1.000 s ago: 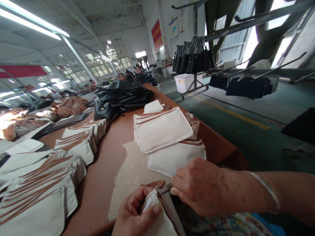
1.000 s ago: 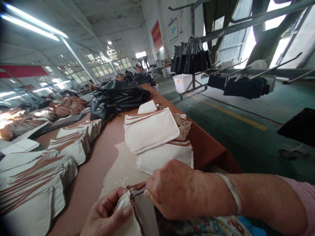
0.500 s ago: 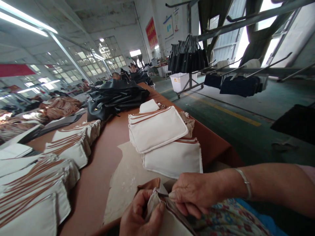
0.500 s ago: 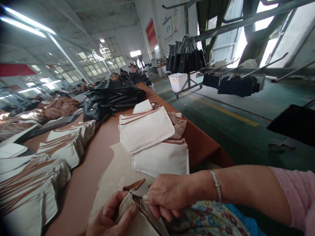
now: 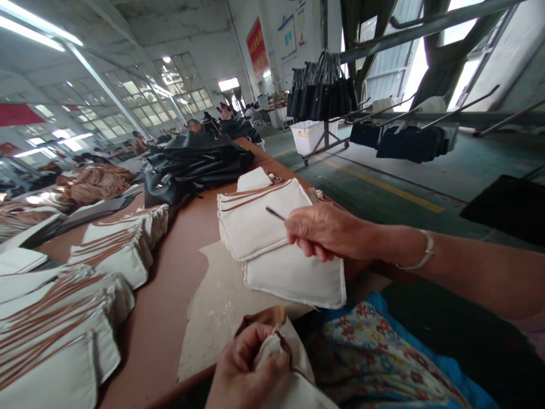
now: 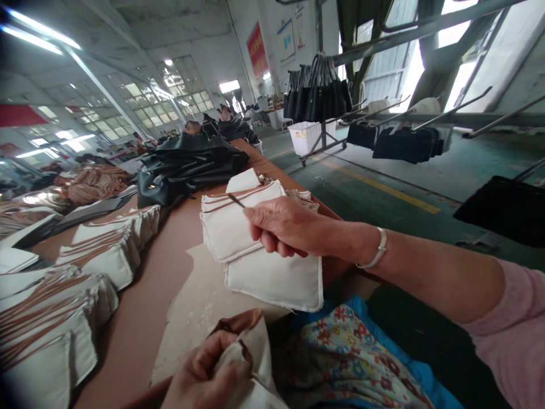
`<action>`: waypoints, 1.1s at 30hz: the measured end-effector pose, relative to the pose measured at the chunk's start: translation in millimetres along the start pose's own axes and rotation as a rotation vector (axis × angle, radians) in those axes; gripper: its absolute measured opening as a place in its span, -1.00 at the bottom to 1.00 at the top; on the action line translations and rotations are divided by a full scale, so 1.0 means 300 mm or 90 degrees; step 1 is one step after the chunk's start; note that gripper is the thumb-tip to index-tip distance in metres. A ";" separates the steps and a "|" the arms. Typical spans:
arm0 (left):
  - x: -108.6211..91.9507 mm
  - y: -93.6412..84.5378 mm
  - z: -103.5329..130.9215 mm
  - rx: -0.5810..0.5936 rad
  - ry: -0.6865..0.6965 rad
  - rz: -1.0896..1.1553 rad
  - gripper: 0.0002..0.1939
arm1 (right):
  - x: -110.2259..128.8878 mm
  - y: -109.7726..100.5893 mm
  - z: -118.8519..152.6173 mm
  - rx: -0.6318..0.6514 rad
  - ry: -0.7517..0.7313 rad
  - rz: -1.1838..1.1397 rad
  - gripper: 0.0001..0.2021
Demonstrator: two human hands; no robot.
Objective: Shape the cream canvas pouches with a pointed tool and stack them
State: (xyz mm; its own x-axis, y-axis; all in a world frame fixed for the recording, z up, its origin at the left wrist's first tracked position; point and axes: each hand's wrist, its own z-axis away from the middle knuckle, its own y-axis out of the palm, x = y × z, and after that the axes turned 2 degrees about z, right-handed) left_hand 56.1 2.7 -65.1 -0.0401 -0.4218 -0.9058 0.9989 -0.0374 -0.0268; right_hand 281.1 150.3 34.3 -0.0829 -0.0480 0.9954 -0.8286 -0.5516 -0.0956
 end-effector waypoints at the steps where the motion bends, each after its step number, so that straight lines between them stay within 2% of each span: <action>1: -0.019 -0.013 0.001 0.013 0.007 0.046 -0.68 | -0.015 0.007 0.000 0.016 -0.028 0.052 -0.63; 4: -0.085 -0.039 0.007 0.028 0.052 0.099 -0.63 | -0.093 0.075 0.002 0.053 -0.131 0.161 -0.74; 6: -0.120 -0.038 0.014 0.020 0.059 0.104 -0.66 | -0.139 0.131 0.001 0.071 -0.195 0.180 -0.80; 8: -0.145 -0.029 0.023 0.013 0.045 0.100 -0.69 | -0.163 0.177 -0.003 0.132 -0.211 0.160 -0.75; 10: -0.165 -0.021 0.034 0.004 0.040 0.090 -0.69 | -0.171 0.212 -0.009 0.214 -0.178 0.109 -0.69; 13: -0.191 -0.023 0.051 -0.022 0.046 0.064 -0.68 | -0.184 0.245 -0.022 0.330 -0.069 -0.007 -0.63; 15: -0.203 -0.032 0.059 -0.031 0.034 0.044 -0.68 | -0.199 0.256 -0.028 0.360 -0.035 -0.057 -0.61; 21: -0.208 -0.053 0.055 -0.031 -0.016 0.005 -0.70 | -0.223 0.256 -0.030 0.346 -0.093 0.007 -0.78; 25: -0.203 -0.063 0.047 -0.035 -0.025 -0.061 -0.75 | -0.217 0.253 -0.028 0.327 -0.070 0.040 -0.88; 29: -0.201 -0.074 0.034 -0.036 0.000 -0.137 -0.71 | -0.216 0.266 -0.028 0.269 -0.042 0.019 -0.84; 33: -0.194 -0.085 0.020 -0.061 0.095 -0.275 -0.67 | -0.217 0.286 -0.024 0.243 -0.047 0.027 -0.70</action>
State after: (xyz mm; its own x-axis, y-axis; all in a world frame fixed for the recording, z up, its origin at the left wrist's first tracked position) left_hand 32.9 22.9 -9.1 -0.4563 -0.2512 -0.8536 0.8893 -0.0942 -0.4476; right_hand 211.4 112.0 -38.9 -0.0607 -0.1300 0.9897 -0.5592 -0.8169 -0.1416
